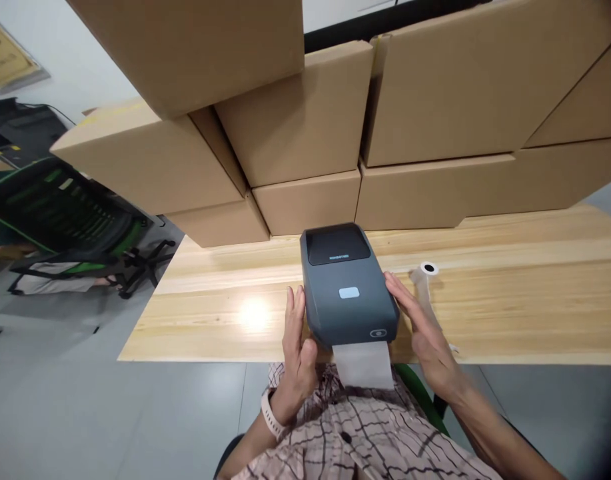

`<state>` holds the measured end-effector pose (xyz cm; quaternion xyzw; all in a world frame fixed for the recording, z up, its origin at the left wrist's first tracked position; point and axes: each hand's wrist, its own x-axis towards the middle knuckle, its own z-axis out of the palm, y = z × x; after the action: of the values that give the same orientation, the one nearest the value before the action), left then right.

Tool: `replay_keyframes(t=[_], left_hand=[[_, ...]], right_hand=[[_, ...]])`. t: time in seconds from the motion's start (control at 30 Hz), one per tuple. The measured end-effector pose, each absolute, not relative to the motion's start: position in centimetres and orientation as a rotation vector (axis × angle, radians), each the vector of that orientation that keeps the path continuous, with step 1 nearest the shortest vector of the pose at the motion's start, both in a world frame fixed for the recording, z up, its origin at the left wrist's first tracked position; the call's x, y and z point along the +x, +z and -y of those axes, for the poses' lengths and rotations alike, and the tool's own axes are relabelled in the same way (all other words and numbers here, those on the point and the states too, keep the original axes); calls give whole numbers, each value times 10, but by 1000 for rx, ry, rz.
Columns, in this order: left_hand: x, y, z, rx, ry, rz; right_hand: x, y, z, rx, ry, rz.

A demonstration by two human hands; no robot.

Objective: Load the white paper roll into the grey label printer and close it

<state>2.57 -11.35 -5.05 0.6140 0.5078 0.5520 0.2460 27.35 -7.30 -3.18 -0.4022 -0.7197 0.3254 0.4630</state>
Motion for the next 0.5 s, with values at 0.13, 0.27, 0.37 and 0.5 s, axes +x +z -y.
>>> replay_keyframes(t=[0.13,0.27,0.37,0.5], left_hand=[[9,-13,85,1729,1511,-1334],[-14,18,32,1771,1504,-1292],[-23,14,2,1639,1450,-1388],[-19,-9,-7,1417,1196,-1356]], right_hand=[[272,3,46,-942,527,1945],[257,55,-19,-832,313,1992],[240,88,-75,-795,209,1934],[221,111,-136,-873,229,1918]])
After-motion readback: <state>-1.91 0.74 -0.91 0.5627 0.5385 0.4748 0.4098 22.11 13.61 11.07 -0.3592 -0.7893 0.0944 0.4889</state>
